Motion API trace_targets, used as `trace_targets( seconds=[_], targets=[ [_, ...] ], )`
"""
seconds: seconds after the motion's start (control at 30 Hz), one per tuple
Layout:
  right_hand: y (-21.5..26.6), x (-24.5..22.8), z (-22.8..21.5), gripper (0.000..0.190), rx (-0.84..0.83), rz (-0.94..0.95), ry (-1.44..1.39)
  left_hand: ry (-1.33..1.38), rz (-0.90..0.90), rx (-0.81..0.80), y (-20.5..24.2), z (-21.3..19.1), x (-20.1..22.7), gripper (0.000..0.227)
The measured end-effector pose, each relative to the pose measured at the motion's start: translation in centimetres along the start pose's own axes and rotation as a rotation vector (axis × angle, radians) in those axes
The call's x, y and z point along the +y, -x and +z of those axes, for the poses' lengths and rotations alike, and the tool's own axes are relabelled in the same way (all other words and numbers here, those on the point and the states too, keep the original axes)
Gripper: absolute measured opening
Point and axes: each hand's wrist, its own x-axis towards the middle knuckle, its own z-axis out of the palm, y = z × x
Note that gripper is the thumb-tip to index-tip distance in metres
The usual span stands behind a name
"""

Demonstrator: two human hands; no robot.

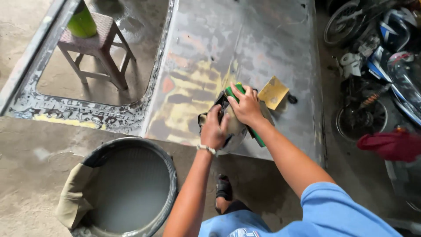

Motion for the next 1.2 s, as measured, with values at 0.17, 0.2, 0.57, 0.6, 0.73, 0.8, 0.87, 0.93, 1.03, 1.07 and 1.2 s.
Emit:
trace_targets(
  seconds=[0.17, 0.2, 0.57, 0.6, 0.73, 0.8, 0.87, 0.93, 1.03, 1.07, 1.2],
  targets=[
    [0.1, 2.3, 0.4, 0.054, 0.016, 0.081, -0.093, -0.231, -0.022, -0.104, 1.5, 0.4, 1.8, 0.056],
    [0.4, 2.1, 0.1, 0.052, 0.003, 0.061, -0.094, -0.274, -0.087, -0.156, 1.4, 0.5, 2.1, 0.055],
    [2.7, 2.6, -1.7, 0.052, 0.014, 0.025, 0.003, -0.228, -0.067, -0.188, -0.3, 0.1, 1.5, 0.045],
    [4.1, 2.1, -1.9, 0.053, -0.008, -0.074, -0.002, -0.225, -0.082, -0.186, -0.1, -0.2, 1.3, 0.044],
    [3.4, 4.5, -1.1, 0.050, -0.002, 0.112, -0.050, -0.187, -0.095, -0.181, 2.1, 0.5, 1.7, 0.042],
    [3.2, 3.3, -1.2, 0.051, 0.046, -0.029, 0.010, -0.188, -0.066, -0.130, 1.3, 1.4, 1.2, 0.043],
    [2.5, 2.6, -1.3, 0.051, 0.039, -0.067, 0.012, -0.194, -0.044, -0.097, -0.1, 1.4, 0.4, 0.043],
    [3.4, 3.1, -0.4, 0.050, -0.017, -0.060, 0.015, -0.194, -0.068, -0.111, 2.1, 1.1, 0.6, 0.043],
    [1.4, 4.8, 0.0, 0.051, -0.055, 0.215, -0.001, -0.171, -0.049, -0.146, 2.1, 1.8, 1.7, 0.043],
    [2.5, 4.2, -0.2, 0.053, -0.028, 0.125, -0.019, -0.167, -0.048, -0.145, 1.9, 2.0, 1.5, 0.043],
    [2.5, 3.2, 0.3, 0.054, 0.012, -0.076, -0.011, -0.143, -0.040, -0.111, 1.5, 0.7, 0.9, 0.043]
  ],
)
